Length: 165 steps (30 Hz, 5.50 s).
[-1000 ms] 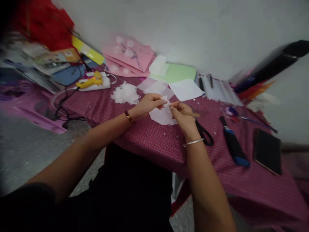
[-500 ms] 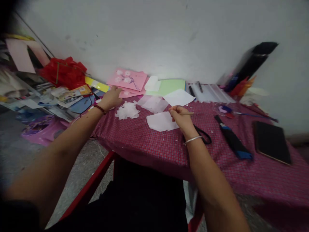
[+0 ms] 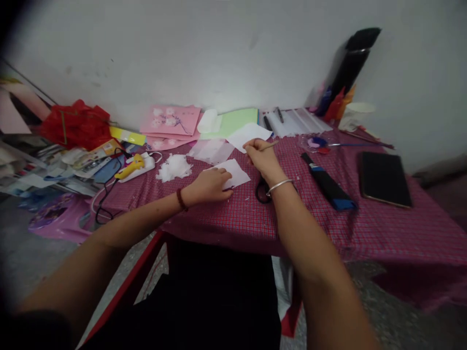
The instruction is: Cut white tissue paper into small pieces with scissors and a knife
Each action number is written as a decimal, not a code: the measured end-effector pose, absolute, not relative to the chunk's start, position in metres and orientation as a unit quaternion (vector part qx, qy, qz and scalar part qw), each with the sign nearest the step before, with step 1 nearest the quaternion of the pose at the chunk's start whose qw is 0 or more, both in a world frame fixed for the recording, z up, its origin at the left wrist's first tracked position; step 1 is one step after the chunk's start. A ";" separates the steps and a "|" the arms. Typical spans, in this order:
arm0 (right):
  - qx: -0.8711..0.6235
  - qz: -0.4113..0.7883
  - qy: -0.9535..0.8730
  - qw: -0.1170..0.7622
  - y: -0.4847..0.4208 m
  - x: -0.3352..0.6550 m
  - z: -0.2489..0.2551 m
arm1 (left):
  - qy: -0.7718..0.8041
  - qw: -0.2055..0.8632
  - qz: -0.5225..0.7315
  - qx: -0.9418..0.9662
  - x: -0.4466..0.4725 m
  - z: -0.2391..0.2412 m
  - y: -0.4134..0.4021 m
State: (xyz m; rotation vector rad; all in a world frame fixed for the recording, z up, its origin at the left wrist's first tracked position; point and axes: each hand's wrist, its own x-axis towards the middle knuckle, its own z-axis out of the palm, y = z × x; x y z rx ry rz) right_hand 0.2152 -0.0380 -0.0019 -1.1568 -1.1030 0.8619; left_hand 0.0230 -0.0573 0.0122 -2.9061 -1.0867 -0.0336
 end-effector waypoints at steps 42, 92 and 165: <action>-0.478 0.406 -0.688 0.364 -0.054 0.184 -0.017 | -0.309 -0.625 -0.267 -0.665 -0.015 0.007 0.009; -0.484 0.375 -0.594 0.522 -0.043 0.159 -0.024 | -0.333 -0.228 -0.430 -0.808 -0.020 -0.012 0.005; -0.469 0.475 -0.579 0.468 -0.054 0.157 -0.011 | -0.253 -0.670 -0.315 -0.623 -0.011 -0.017 -0.015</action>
